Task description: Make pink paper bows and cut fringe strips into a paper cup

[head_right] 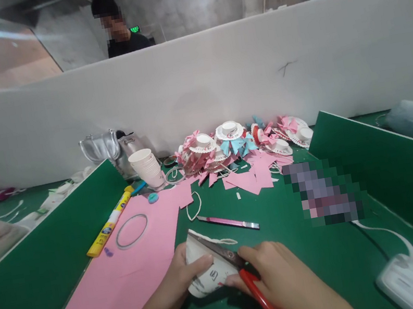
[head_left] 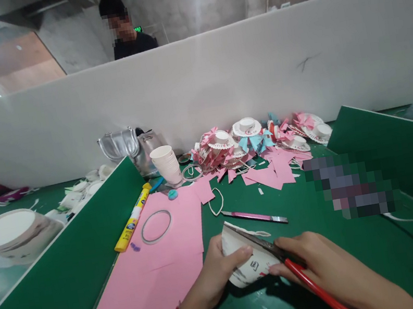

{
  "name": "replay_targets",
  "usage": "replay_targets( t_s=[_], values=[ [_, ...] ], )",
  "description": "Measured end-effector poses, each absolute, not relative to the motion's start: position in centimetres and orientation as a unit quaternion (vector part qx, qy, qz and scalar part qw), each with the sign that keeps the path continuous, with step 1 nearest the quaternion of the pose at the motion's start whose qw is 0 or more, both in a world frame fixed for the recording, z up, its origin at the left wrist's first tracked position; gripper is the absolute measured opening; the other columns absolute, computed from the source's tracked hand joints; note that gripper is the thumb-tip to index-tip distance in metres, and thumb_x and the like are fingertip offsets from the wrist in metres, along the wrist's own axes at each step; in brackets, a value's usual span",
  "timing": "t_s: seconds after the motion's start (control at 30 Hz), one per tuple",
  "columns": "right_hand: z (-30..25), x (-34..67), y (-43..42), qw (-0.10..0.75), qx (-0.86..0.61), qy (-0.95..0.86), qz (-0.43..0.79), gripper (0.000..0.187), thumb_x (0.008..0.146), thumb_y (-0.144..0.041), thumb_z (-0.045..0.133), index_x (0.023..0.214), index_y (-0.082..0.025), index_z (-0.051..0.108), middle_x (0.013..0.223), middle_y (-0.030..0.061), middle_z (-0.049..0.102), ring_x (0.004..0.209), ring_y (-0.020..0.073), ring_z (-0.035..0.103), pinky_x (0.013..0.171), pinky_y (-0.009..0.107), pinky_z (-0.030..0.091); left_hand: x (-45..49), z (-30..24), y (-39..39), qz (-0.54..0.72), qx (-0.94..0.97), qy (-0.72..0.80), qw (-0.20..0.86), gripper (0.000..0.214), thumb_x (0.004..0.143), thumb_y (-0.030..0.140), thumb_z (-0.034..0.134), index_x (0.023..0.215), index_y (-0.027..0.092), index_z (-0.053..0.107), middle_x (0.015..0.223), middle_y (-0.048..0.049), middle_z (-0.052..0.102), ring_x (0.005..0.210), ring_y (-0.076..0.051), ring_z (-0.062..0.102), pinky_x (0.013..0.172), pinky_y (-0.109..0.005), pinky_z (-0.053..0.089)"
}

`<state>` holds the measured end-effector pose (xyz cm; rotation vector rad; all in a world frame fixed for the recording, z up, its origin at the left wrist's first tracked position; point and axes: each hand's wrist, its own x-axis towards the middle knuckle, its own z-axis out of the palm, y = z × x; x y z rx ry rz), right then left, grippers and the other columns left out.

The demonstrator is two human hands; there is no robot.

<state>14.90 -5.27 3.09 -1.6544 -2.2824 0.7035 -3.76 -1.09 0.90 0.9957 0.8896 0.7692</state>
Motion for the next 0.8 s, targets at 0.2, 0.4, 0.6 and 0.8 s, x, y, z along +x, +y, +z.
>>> replay_targets(
  t_s=[0.2, 0.4, 0.6, 0.8],
  values=[
    [3.25, 14.78, -5.41, 0.11, -0.565, -0.786, 0.225, 0.039, 0.086, -0.051, 0.037, 0.066, -0.021, 0.051, 0.056, 0.0028, 0.06, 0.048, 0.0166, 0.051, 0.047, 0.023, 0.03, -3.89, 0.73, -1.07, 0.346, 0.449, 0.4, 0.72, 0.034, 0.059, 0.03, 0.072, 0.086, 0.009, 0.066, 0.078, -0.009, 0.067, 0.062, -0.016, 0.058, 0.056, -0.024, 0.045],
    [3.25, 14.8, -5.38, 0.111, -0.563, -0.791, 0.211, 0.038, 0.087, -0.05, 0.036, 0.066, -0.021, 0.05, 0.057, 0.0029, 0.061, 0.049, 0.0171, 0.052, 0.047, 0.024, 0.029, -3.86, 0.75, -1.12, 0.354, 0.441, 0.395, 0.724, 0.034, 0.059, 0.028, 0.072, 0.087, 0.009, 0.065, 0.077, -0.0086, 0.067, 0.064, -0.016, 0.059, 0.058, -0.025, 0.046],
    [3.09, 14.96, -5.45, 0.102, -0.565, -0.795, 0.196, 0.038, 0.088, -0.049, 0.034, 0.067, -0.022, 0.05, 0.058, 0.003, 0.06, 0.05, 0.0178, 0.053, 0.047, 0.024, 0.029, -3.86, 0.82, -1.18, 0.356, 0.446, 0.389, 0.723, 0.033, 0.059, 0.028, 0.073, 0.084, 0.009, 0.065, 0.076, -0.0076, 0.067, 0.064, -0.015, 0.058, 0.059, -0.025, 0.045],
    [2.8, 15.26, -5.47, 0.087, -0.559, -0.808, 0.163, 0.034, 0.087, -0.047, 0.038, 0.067, -0.023, 0.05, 0.058, 0.0027, 0.061, 0.05, 0.0195, 0.055, 0.046, 0.026, 0.026, -4.01, 0.72, -1.32, 0.35, 0.452, 0.42, 0.705, 0.037, 0.056, 0.03, 0.074, 0.084, 0.008, 0.064, 0.076, -0.0079, 0.066, 0.065, -0.015, 0.057, 0.058, -0.025, 0.045]
  ],
)
